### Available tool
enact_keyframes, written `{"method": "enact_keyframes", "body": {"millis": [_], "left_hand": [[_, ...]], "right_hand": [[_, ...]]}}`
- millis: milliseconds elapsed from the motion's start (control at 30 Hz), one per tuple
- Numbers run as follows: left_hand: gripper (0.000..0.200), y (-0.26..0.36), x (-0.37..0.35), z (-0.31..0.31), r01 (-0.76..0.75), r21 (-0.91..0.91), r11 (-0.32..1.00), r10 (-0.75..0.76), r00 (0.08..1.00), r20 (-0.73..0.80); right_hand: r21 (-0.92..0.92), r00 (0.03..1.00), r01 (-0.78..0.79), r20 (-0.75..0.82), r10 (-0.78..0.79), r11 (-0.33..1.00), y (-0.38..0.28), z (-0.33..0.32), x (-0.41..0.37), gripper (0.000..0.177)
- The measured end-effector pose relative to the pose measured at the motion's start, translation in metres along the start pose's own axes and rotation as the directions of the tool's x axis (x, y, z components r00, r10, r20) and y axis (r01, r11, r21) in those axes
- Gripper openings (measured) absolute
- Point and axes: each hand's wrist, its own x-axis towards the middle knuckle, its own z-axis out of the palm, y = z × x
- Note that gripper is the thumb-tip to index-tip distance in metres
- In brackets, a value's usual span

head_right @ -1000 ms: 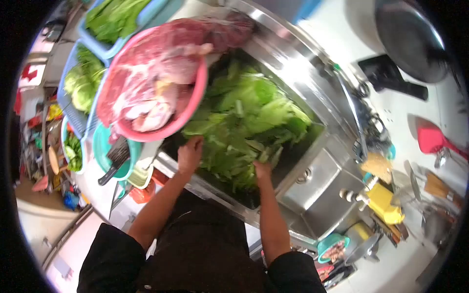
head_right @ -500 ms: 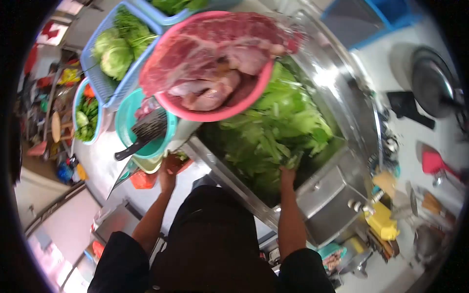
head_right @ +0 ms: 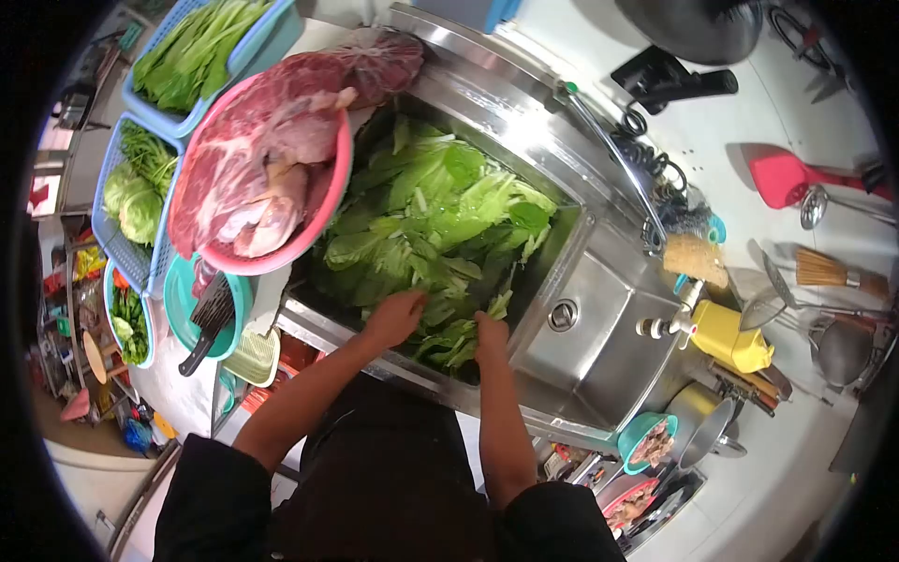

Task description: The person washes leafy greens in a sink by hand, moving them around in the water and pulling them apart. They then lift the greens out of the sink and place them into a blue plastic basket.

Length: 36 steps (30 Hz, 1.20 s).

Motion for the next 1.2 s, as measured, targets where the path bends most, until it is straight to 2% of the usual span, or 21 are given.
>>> {"method": "enact_keyframes", "body": {"millis": [33, 67, 167, 267, 367, 467, 533, 600, 667, 700, 800, 867, 967, 1000, 1100, 1167, 1200], "left_hand": [[0.047, 0.0, 0.017, 0.017, 0.01, 0.056, 0.998, -0.013, 0.998, 0.055], [0.054, -0.004, 0.032, 0.035, 0.016, 0.112, 0.994, -0.028, 0.994, 0.106], [0.079, -0.035, 0.057, 0.103, 0.11, 0.494, 0.862, -0.085, 0.994, -0.073], [0.094, -0.042, 0.061, 0.114, 0.155, 0.508, 0.847, -0.084, 0.983, -0.161], [0.083, -0.028, 0.066, 0.1, 0.211, 0.577, 0.789, -0.217, 0.974, -0.059], [0.058, -0.069, 0.087, 0.121, 0.124, 0.691, 0.712, -0.011, 0.986, -0.166], [0.041, -0.061, 0.1, 0.105, 0.142, 0.669, 0.729, -0.21, 0.977, 0.021], [0.032, -0.062, 0.112, 0.092, 0.212, 0.606, 0.767, -0.339, 0.935, 0.101], [0.029, -0.072, 0.118, 0.084, 0.319, 0.482, 0.816, -0.403, 0.912, 0.08], [0.032, -0.074, 0.118, 0.077, 0.343, 0.345, 0.874, -0.404, 0.907, 0.122], [0.041, -0.083, 0.116, 0.053, 0.361, -0.064, 0.93, -0.342, 0.917, 0.205], [0.049, -0.104, 0.111, 0.057, 0.312, -0.294, 0.903, -0.264, 0.945, 0.191], [0.055, -0.08, 0.091, 0.044, 0.298, -0.504, 0.811, -0.27, 0.954, 0.13], [0.055, -0.069, 0.088, 0.039, 0.263, -0.463, 0.846, -0.244, 0.964, 0.102], [0.054, -0.047, 0.081, 0.03, 0.203, -0.298, 0.933, -0.204, 0.979, 0.03], [0.055, -0.039, 0.081, 0.028, 0.218, -0.14, 0.966, -0.222, 0.975, -0.014], [0.055, -0.041, 0.083, 0.029, 0.208, -0.141, 0.968, -0.214, 0.976, -0.03]], "right_hand": [[0.074, 0.999, 0.026, 0.028, -0.028, 0.997, -0.001, -0.001, -0.009, 0.033], [0.036, 0.998, 0.065, 0.012, -0.066, 0.997, -0.008, 0.001, -0.026, 0.032], [-0.074, 0.926, 0.373, -0.037, -0.376, 0.925, 0.013, -0.009, -0.028, 0.033], [-0.264, 0.902, 0.39, -0.086, -0.424, 0.882, 0.035, -0.015, -0.014, 0.035], [-0.14, 0.978, 0.188, -0.069, -0.199, 0.972, 0.024, 0.004, -0.018, 0.036], [0.082, 0.991, -0.094, -0.085, 0.101, 0.992, 0.018, 0.033, 0.003, 0.037], [0.101, 0.966, -0.249, -0.049, 0.255, 0.963, 0.032, 0.043, 0.041, 0.039], [0.183, 0.931, -0.363, 0.023, 0.365, 0.914, 0.076, 0.048, 0.096, 0.041], [0.247, 0.948, -0.313, 0.144, 0.285, 0.917, 0.067, 0.047, 0.075, 0.043], [0.281, 0.951, -0.285, 0.201, 0.235, 0.916, 0.058, 0.046, 0.063, 0.043], [0.014, 0.989, -0.149, 0.018, 0.149, 0.989, 0.044, 0.044, 0.03, 0.048], [-0.135, 0.997, -0.077, 0.019, 0.08, 0.988, 0.021, 0.032, 0.004, 0.047], [-0.432, 0.999, 0.007, 0.037, 0.01, 0.902, -0.005, 0.017, -0.028, 0.043], [-0.537, 0.999, 0.035, 0.048, -0.011, 0.843, -0.01, 0.014, -0.031, 0.041], [-0.712, 0.934, 0.32, 0.127, -0.333, 0.625, -0.006, 0.006, -0.032, 0.049], [-0.601, 0.851, 0.464, 0.098, -0.516, 0.651, -0.01, 0.008, -0.027, 0.049], [-0.542, 0.799, 0.534, 0.073, -0.597, 0.648, -0.013, 0.011, -0.024, 0.049]]}}
